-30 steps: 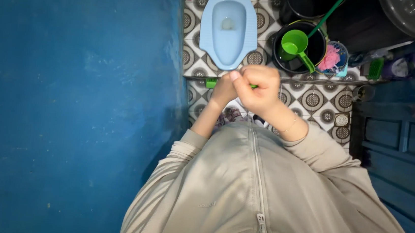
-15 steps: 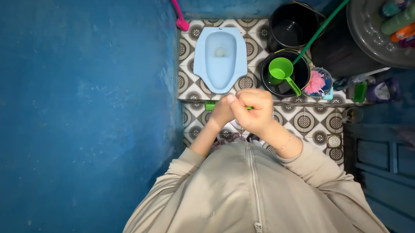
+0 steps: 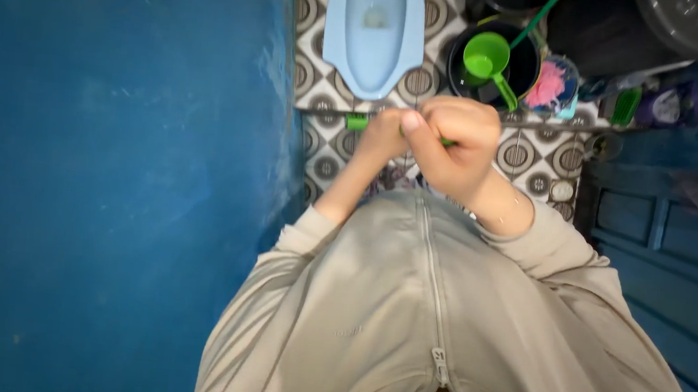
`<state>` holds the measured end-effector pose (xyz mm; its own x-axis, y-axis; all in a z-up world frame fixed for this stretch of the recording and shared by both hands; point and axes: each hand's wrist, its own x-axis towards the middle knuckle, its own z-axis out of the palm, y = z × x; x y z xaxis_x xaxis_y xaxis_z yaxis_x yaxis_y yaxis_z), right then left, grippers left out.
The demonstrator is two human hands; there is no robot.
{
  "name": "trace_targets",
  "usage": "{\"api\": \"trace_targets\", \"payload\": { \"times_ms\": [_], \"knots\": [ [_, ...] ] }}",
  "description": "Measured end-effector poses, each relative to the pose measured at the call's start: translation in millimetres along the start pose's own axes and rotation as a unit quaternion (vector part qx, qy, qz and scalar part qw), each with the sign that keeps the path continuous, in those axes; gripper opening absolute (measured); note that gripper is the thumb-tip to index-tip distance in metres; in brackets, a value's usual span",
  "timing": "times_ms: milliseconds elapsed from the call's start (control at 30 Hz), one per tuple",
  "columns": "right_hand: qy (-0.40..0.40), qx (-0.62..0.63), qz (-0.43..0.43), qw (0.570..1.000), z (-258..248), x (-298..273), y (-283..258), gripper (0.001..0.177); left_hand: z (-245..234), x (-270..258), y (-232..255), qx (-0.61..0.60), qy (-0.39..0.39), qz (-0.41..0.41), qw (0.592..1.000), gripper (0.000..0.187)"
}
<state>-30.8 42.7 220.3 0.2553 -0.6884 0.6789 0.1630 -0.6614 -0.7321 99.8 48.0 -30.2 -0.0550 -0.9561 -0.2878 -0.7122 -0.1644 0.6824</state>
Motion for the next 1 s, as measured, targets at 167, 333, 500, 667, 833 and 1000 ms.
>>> {"api": "trace_targets", "payload": {
  "times_ms": [167, 333, 500, 667, 833, 1000],
  "knots": [
    [0.013, 0.005, 0.022, 1.000, 14, -46, 63, 0.062, 46, 31, -59, -0.002, 0.005, -0.062, 0.998, 0.028],
    [0.009, -0.005, 0.042, 0.999, 10, -58, 81, 0.062, 38, 39, -51, -0.021, -0.023, -0.071, 0.997, 0.032],
    [0.000, 0.015, 0.006, 1.000, -14, -18, 36, 0.062, 21, 22, -12, 0.023, -0.005, 0.028, 0.999, 0.024],
    [-0.034, -0.013, 0.056, 0.998, -35, 18, -52, 0.047, -43, -29, 94, -0.009, 0.171, 0.201, 0.965, 0.021],
    [-0.024, -0.008, 0.068, 0.997, -38, 8, -50, 0.047, -34, -28, 89, -0.010, 0.204, 0.243, 0.948, 0.024],
    [0.009, 0.050, -0.031, 0.998, -27, -25, 24, 0.062, 35, 10, 7, 0.072, 0.062, 0.056, 0.994, 0.025]
  ]
}}
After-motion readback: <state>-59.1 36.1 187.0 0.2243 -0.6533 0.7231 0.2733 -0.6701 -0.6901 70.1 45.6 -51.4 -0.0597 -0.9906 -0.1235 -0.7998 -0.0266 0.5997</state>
